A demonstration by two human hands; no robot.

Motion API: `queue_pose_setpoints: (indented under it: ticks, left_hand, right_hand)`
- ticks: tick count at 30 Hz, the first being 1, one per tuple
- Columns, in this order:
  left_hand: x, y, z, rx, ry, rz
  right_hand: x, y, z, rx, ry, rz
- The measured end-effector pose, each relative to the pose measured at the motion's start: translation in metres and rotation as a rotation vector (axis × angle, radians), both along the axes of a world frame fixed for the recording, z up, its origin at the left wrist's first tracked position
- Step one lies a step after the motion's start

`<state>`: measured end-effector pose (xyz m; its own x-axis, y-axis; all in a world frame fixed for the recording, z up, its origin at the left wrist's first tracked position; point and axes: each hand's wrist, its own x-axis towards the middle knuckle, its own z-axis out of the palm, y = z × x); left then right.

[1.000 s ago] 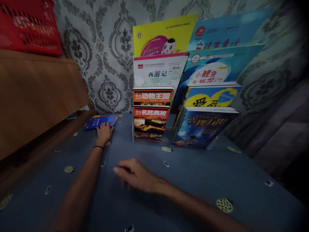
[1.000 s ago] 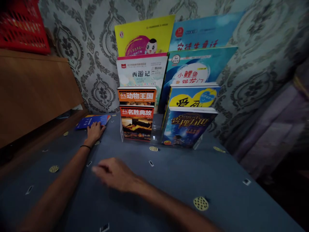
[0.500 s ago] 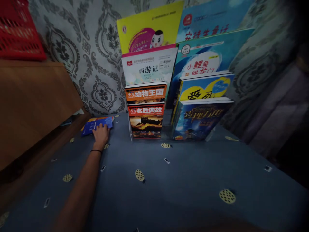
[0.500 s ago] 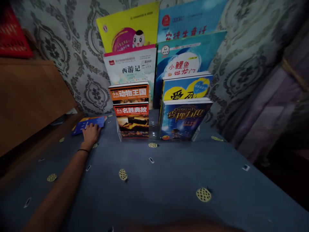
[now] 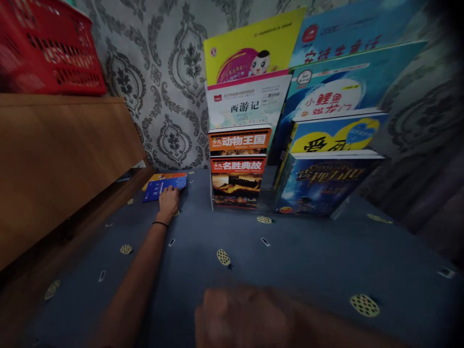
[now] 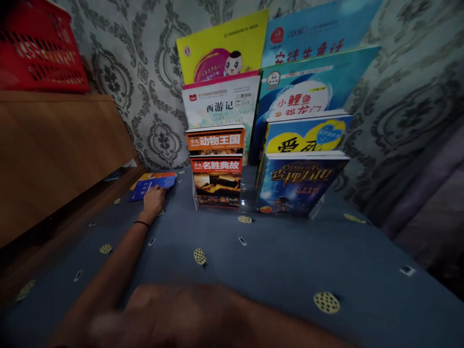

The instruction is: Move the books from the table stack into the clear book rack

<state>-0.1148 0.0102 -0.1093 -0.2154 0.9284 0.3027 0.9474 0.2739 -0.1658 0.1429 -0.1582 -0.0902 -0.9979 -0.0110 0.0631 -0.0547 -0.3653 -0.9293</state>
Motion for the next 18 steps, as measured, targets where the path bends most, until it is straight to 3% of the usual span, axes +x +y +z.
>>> queue_pose_setpoints:
  ticks: [3, 5, 12, 15, 18]
  left_hand:
    - [0.004, -0.019, 0.001, -0.055, 0.018, -0.061]
    - [0.008, -0.034, 0.003, -0.095, 0.033, -0.115]
    - [0.040, -0.097, 0.013, -0.215, 0.076, -0.273]
    - [0.067, -0.132, 0.013, -0.278, 0.084, -0.366]
    - [0.095, -0.167, 0.010, -0.331, 0.127, -0.528]
  right_hand:
    - [-0.013, 0.019, 0.012, -0.206, 0.049, -0.023]
    - [-0.012, 0.025, 0.010, -0.233, 0.059, -0.087]
    - [0.005, 0.038, -0.017, -0.003, -0.063, -0.533]
    - [0.011, 0.043, -0.017, 0.124, -0.061, -0.725]
    - [0.017, 0.044, -0.014, 0.338, -0.052, -0.888]
